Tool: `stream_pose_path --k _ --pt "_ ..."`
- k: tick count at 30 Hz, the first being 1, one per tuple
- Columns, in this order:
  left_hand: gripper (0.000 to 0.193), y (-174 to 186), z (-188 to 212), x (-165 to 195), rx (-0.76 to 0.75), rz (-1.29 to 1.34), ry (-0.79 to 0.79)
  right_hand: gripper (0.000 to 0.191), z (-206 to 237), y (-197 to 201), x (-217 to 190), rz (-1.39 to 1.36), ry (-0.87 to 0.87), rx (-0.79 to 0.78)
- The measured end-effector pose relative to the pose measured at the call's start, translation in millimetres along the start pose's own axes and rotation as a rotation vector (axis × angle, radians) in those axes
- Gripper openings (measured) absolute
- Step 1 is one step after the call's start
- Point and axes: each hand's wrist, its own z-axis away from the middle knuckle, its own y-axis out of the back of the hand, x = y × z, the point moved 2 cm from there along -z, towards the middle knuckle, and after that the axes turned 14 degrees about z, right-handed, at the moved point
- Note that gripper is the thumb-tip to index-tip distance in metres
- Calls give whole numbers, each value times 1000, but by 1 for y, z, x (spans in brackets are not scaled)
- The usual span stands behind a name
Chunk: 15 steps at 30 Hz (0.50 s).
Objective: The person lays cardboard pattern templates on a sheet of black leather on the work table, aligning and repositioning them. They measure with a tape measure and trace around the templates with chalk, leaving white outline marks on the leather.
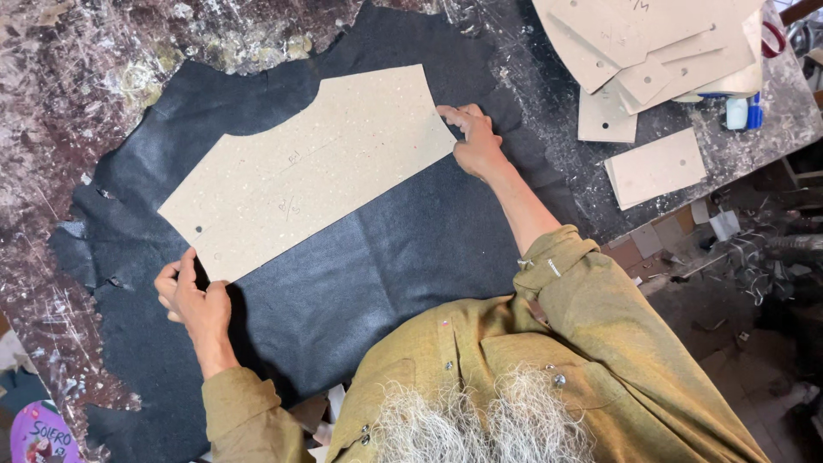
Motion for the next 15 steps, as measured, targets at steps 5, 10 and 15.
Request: stream_pose_path --k 5,10,15 --pt "67 -19 21 27 57 -230 -257 48 34 -6 13 227 51 275" --pt "69 -85 33 85 -211 -431 -338 47 57 -30 19 273 108 399" --pt "71 -124 44 125 -378 -431 -297 44 50 -22 14 209 17 391"
